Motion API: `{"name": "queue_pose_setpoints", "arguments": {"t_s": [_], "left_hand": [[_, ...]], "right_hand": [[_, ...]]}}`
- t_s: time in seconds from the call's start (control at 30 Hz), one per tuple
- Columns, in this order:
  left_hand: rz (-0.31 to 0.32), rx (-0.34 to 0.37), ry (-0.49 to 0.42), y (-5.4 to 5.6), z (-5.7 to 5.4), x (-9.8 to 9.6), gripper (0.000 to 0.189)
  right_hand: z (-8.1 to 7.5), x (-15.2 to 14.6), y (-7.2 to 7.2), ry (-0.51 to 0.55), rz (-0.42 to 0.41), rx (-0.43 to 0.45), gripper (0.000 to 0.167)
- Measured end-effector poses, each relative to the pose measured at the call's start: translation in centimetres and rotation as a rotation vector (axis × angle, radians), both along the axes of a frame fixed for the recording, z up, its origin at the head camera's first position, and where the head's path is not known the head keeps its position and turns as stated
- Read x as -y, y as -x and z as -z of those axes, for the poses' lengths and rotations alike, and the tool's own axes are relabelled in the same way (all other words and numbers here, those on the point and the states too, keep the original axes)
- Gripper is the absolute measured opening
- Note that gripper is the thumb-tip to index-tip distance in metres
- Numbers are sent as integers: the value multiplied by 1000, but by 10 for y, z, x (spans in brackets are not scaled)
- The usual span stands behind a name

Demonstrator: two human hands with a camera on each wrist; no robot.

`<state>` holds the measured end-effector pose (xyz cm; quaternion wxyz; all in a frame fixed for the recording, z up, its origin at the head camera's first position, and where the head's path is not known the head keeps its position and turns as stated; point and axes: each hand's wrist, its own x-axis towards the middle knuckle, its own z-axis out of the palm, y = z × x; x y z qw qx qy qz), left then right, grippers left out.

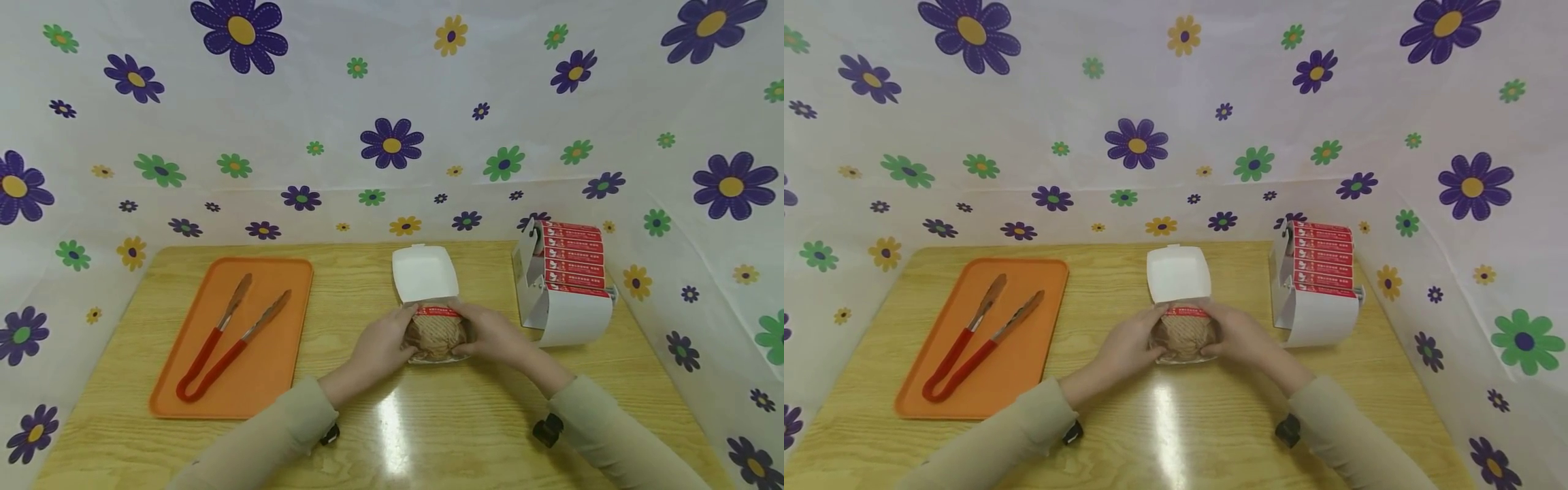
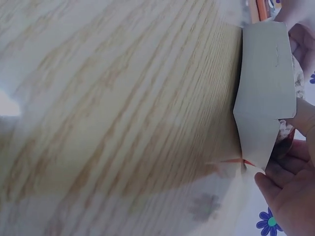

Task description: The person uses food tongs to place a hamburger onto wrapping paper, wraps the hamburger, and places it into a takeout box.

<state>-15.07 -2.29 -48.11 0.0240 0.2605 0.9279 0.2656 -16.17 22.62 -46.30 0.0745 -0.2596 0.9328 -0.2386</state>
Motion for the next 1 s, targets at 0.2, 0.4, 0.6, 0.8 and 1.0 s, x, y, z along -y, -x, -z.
{"name": "queue_pose_setpoints", "arguments": {"t_s": [0.2, 0.4, 0.6, 0.8, 1.0], "left_hand": [[8, -62, 28, -4, -2, -3, 78], [20, -91, 47, -2, -3, -3, 80], [42, -76, 78, 2, -6, 0, 84], [71, -17, -4, 8, -22, 12, 71], [-35, 79, -177, 32, -22, 24, 54]], "right_hand": [[3, -5, 0, 50, -1, 11, 92], [4, -11, -2, 99, 4, 38, 95], [2, -16, -5, 164, 26, 42, 85], [-5, -20, -2, 361, 130, 102, 63], [-3, -19, 13, 547, 281, 189, 51]]}}
